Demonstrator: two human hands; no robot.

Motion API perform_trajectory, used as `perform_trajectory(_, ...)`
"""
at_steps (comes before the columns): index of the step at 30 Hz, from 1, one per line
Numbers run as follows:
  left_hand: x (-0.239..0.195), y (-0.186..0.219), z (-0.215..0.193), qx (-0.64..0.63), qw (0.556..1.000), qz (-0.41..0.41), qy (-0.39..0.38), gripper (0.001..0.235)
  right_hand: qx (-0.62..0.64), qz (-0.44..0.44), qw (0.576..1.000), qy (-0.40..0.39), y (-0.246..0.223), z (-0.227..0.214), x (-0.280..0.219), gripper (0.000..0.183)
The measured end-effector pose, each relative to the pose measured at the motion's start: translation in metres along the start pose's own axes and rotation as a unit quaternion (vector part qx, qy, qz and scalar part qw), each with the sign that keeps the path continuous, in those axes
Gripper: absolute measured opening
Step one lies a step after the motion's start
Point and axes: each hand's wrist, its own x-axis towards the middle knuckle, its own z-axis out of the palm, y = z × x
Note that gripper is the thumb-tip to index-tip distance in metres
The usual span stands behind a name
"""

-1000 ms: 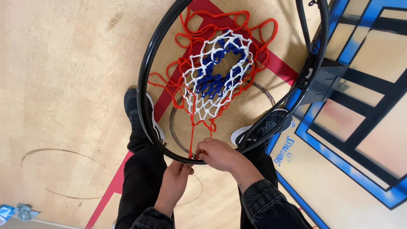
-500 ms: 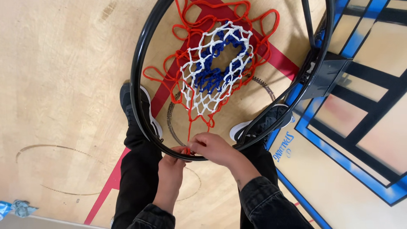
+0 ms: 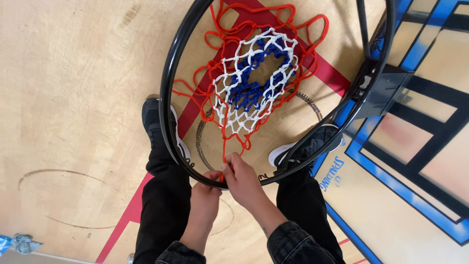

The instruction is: The person ties a red, white, and blue basketball net to the rim of a basketball hoop. They loop the net through the holes in the rim and secure it with knots, working around the circumference of the hoop.

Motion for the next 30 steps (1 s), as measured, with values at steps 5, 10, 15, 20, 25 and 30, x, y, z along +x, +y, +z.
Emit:
perform_trajectory(5,0.01,-0.028,0.006,-0.103,0.992,0.041,-0.065,0.033,0.011,-0.018,0.995,0.094,0.017,0.016,-0.001,0.017)
perform_trajectory(10,-0.008,0.001,-0.002,-0.105,0.991,0.007,-0.076,0.033,0.025,0.028,0.995,0.097,0.002,0.014,-0.006,0.019)
perform_trajectory(15,-0.012,-0.001,-0.006,-0.081,0.993,0.022,-0.08,0.036,0.033,0.005,0.99,0.137,0.008,0.023,-0.007,0.02)
perform_trajectory(20,-0.018,0.016,-0.01,-0.06,0.994,0.002,-0.091,0.048,0.051,-0.001,0.985,0.166,0.008,0.024,-0.008,0.023)
perform_trajectory(25,-0.021,0.02,-0.016,-0.032,0.992,0.03,-0.12,0.055,0.063,0.001,0.98,0.188,0.007,0.027,-0.011,0.022)
perform_trajectory(30,-0.013,0.0,-0.018,-0.061,0.984,0.084,-0.147,0.057,0.043,-0.025,0.971,0.232,0.017,0.033,-0.01,0.023)
